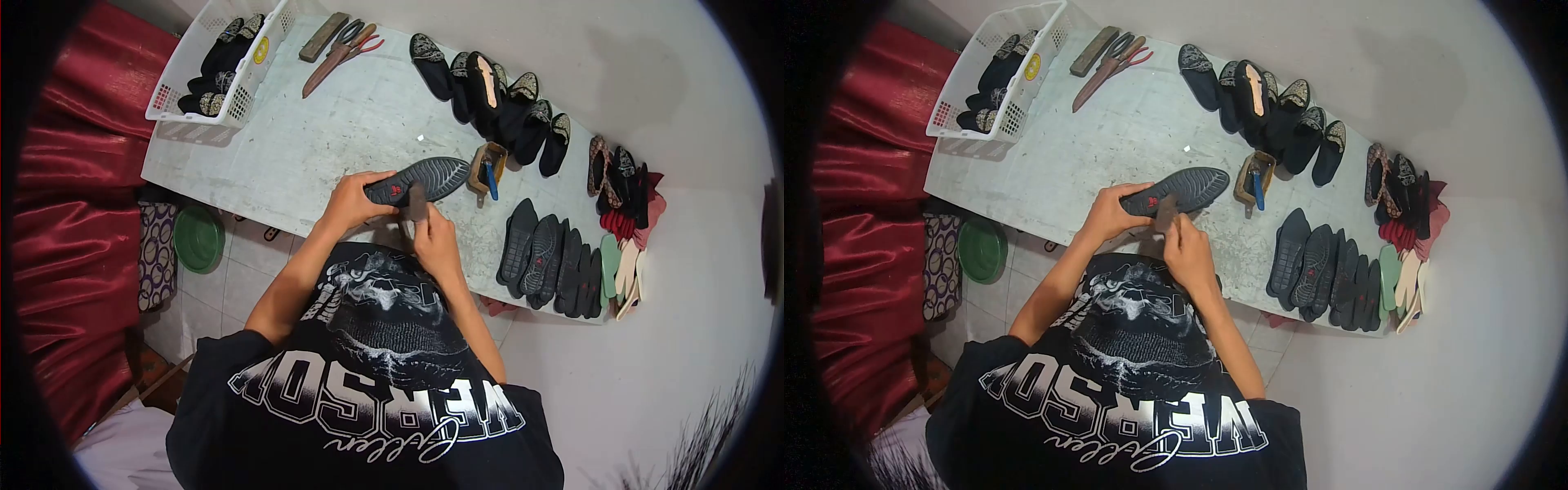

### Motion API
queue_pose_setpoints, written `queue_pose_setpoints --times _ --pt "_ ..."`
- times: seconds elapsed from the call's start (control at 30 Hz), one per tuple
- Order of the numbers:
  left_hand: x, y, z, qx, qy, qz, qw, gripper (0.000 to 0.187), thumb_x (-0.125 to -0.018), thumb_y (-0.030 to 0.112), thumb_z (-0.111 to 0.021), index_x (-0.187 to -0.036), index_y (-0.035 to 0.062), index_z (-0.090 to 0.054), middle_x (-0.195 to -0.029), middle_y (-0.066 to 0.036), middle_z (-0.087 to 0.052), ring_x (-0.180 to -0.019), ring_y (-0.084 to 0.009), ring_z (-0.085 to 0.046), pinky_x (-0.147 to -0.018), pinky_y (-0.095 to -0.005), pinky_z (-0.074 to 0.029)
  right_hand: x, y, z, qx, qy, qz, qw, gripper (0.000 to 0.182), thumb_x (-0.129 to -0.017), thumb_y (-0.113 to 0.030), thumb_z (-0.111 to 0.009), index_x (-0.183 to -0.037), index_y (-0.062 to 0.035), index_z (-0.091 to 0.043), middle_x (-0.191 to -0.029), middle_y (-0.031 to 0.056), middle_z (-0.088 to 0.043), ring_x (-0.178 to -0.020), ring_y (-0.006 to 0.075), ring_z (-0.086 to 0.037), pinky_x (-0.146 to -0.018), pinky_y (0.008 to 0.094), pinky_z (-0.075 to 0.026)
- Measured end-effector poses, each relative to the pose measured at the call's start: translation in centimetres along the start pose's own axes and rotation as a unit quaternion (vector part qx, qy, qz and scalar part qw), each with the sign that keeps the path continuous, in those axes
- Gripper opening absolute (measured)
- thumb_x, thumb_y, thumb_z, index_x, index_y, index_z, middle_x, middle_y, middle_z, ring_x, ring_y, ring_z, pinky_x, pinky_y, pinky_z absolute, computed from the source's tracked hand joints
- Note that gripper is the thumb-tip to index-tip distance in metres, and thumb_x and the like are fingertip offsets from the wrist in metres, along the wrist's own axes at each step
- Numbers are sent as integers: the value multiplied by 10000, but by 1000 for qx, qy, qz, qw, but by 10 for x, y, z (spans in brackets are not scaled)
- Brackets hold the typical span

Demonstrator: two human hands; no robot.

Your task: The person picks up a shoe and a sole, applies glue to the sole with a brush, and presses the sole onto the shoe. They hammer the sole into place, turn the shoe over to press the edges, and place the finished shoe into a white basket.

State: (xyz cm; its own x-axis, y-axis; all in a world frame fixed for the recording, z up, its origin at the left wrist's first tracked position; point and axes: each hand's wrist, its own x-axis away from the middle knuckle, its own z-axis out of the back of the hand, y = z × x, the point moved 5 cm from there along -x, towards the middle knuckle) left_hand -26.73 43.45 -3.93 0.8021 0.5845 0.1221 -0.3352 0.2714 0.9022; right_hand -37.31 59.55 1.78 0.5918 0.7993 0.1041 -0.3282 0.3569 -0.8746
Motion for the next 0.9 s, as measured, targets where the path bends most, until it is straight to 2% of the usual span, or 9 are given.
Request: queue_pose_setpoints --times 0.1,0.17,0.33,0.4,0.53,0.67,0.73,0.83,0.9 --pt "0 -2 1 21 -8 26 999 718 -610 263 -964 -1283 135 -747 -1207 -172 -748 -1077 -317 -731 -958 -370 -553 1 -13 4 -1 -13 -10 1000 180 -999 -130 -544 -957 42 -574 -732 307 -603 -712 507 -642 -595 512 -468" --pt "-1 0 0 3 3 -27 1000 706 -621 280 -959 -1278 130 -748 -1212 -184 -743 -1095 -322 -727 -964 -377 -551 1 -8 -3 -5 -16 -1 1000 182 -1005 -132 -539 -960 41 -577 -733 309 -601 -726 505 -644 -605 511 -469" --pt "-9 9 -2 -20 11 -26 999 697 -641 277 -943 -1286 110 -740 -1238 -167 -741 -1123 -299 -722 -978 -366 -548 -3 -15 1 18 -36 -21 999 200 -1019 -139 -512 -965 38 -586 -752 306 -610 -761 510 -645 -642 521 -473" --pt "-4 11 -4 -33 -2 -23 999 678 -661 252 -926 -1291 89 -734 -1258 -162 -737 -1132 -274 -724 -984 -355 -547 6 -25 4 -61 -37 -13 997 227 -1027 -155 -493 -963 40 -588 -781 298 -632 -770 522 -640 -658 540 -471" --pt "-11 21 -13 -45 3 -31 999 680 -657 272 -924 -1291 113 -736 -1263 -154 -734 -1136 -296 -720 -992 -373 -546 0 3 -4 -38 -12 -10 999 232 -1027 -150 -485 -982 44 -603 -805 297 -640 -784 528 -632 -665 523 -476" --pt "-14 33 -14 -77 4 -51 996 677 -661 264 -920 -1300 139 -735 -1265 -141 -734 -1138 -309 -714 -996 -382 -546 9 -12 4 -70 -18 -39 997 213 -1017 -130 -486 -995 41 -610 -801 297 -639 -788 528 -630 -667 509 -483" --pt "-14 31 -17 -79 4 -38 996 662 -671 245 -912 -1300 143 -735 -1264 -141 -734 -1140 -310 -712 -993 -381 -547 4 -11 4 -69 -1 35 997 202 -1013 -123 -484 -991 37 -605 -786 290 -638 -785 528 -632 -649 502 -477" --pt "-21 26 -25 -59 11 -48 997 638 -687 206 -894 -1303 152 -735 -1261 -144 -734 -1143 -310 -709 -984 -380 -549 -6 3 1 -5 -33 2 999 201 -1010 -129 -492 -982 35 -604 -774 288 -635 -777 532 -628 -646 503 -477" --pt "-17 23 -23 -42 18 -56 997 630 -695 187 -885 -1306 157 -734 -1258 -146 -733 -1144 -310 -707 -979 -378 -549 -5 -17 10 -40 -49 -16 998 213 -1011 -147 -500 -978 36 -603 -777 295 -635 -788 536 -626 -663 521 -477"
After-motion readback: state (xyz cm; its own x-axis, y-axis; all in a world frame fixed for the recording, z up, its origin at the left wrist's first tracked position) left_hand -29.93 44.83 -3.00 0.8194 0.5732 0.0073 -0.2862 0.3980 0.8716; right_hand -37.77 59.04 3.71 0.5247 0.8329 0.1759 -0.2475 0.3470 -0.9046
